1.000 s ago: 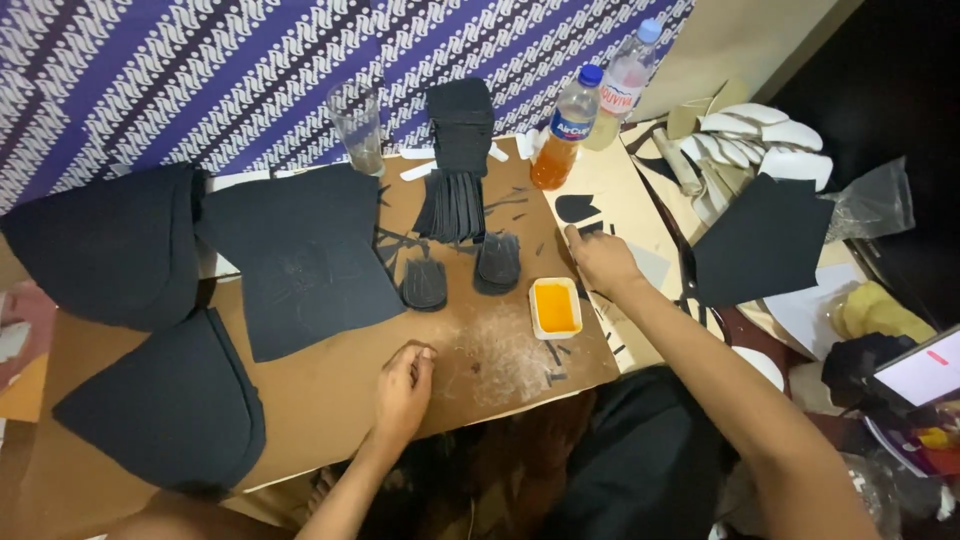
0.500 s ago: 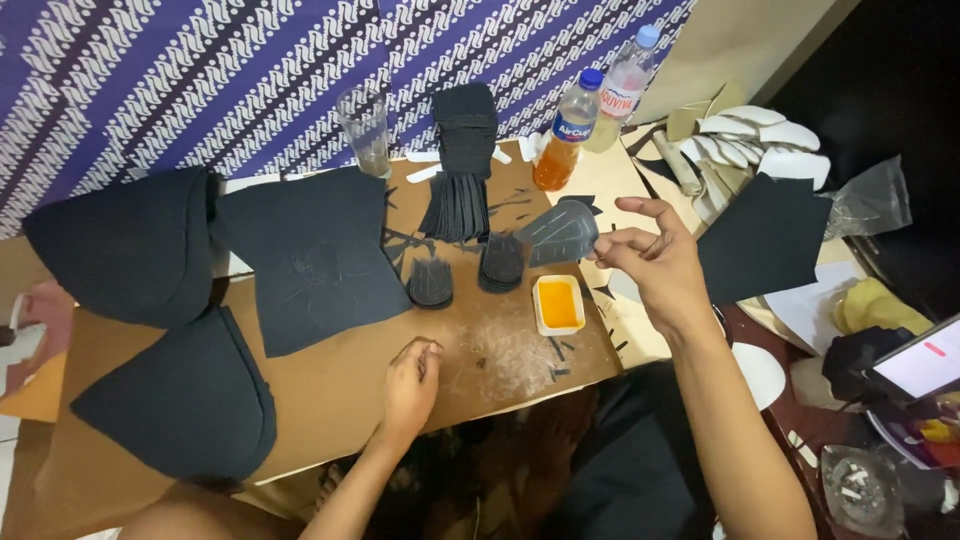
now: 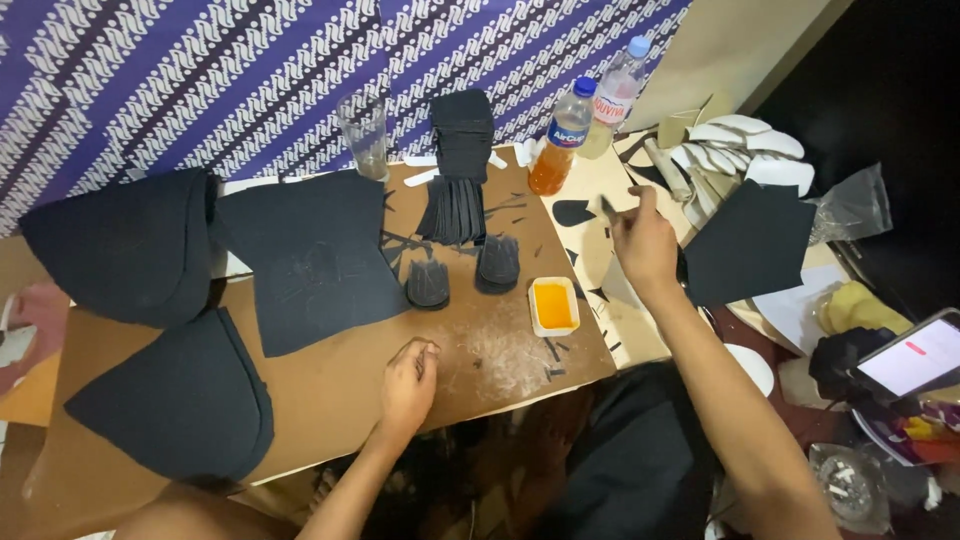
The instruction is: The person smooths black fabric pieces on a table using a small orange block, then picks up and places down additional fabric pieces. The person also handles small black fabric scraps and a stack of similar pieces.
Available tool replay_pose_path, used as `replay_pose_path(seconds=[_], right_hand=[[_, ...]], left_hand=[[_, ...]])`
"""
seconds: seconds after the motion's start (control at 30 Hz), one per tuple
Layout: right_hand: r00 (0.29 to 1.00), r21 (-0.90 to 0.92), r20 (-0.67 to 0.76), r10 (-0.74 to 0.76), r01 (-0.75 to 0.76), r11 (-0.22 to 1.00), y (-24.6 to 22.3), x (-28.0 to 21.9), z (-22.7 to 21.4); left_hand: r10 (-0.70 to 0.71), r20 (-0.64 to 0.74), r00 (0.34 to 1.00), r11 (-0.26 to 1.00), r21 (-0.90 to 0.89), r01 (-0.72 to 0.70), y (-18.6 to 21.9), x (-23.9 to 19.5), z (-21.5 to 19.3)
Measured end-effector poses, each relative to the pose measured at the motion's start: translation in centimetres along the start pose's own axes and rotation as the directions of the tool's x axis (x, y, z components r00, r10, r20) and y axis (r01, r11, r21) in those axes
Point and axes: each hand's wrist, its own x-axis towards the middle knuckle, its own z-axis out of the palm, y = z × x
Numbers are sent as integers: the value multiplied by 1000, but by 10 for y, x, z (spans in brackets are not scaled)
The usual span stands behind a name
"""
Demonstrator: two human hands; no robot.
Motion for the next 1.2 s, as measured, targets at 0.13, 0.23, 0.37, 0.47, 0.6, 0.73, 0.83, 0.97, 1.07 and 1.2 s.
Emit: replay_pose_path(seconds=[0.13,0.23,0.37,0.47,0.6,0.73,0.83,0.97,1.07,1.2], right_hand=[[975,-393,171,-138,196,899,17,-17,36],[925,-425,326,-193,326,845,43,-23,69],[914,-486,357,-194,359,797,51,-18,78],[901,-510,358,-246,409,757,53,-11,77],[868,-441,313,-385,492,751,25,-8,72],[837,-356,364,-408,530,769,-33,-21,106],[781,-129,536,-320,450,884,-120,-56,106],[742,186,534,-405,365,912,-165,-80,132],[730,199,603,-322,254,947,-177,-81,142],[705,-28,597,-382,495,869,-171,-91,148]], left_hand=[[20,-32,999,1000,5,-20,-4,0,5],[10,-24,1000,1000,1,-10,-10,1,7],[30,-12,999,999,14,-30,-5,3,5],[23,-11,1000,1000,2,-23,-6,4,6],[39,-31,999,999,6,-39,-4,3,5],[35,-49,998,999,22,-34,-19,0,16],[36,-70,997,999,-14,-37,-22,0,15],[34,-117,993,994,-100,-45,-25,1,11],[18,-109,994,992,-123,-32,-17,-1,2],[-18,-79,997,996,-92,11,-22,3,8]])
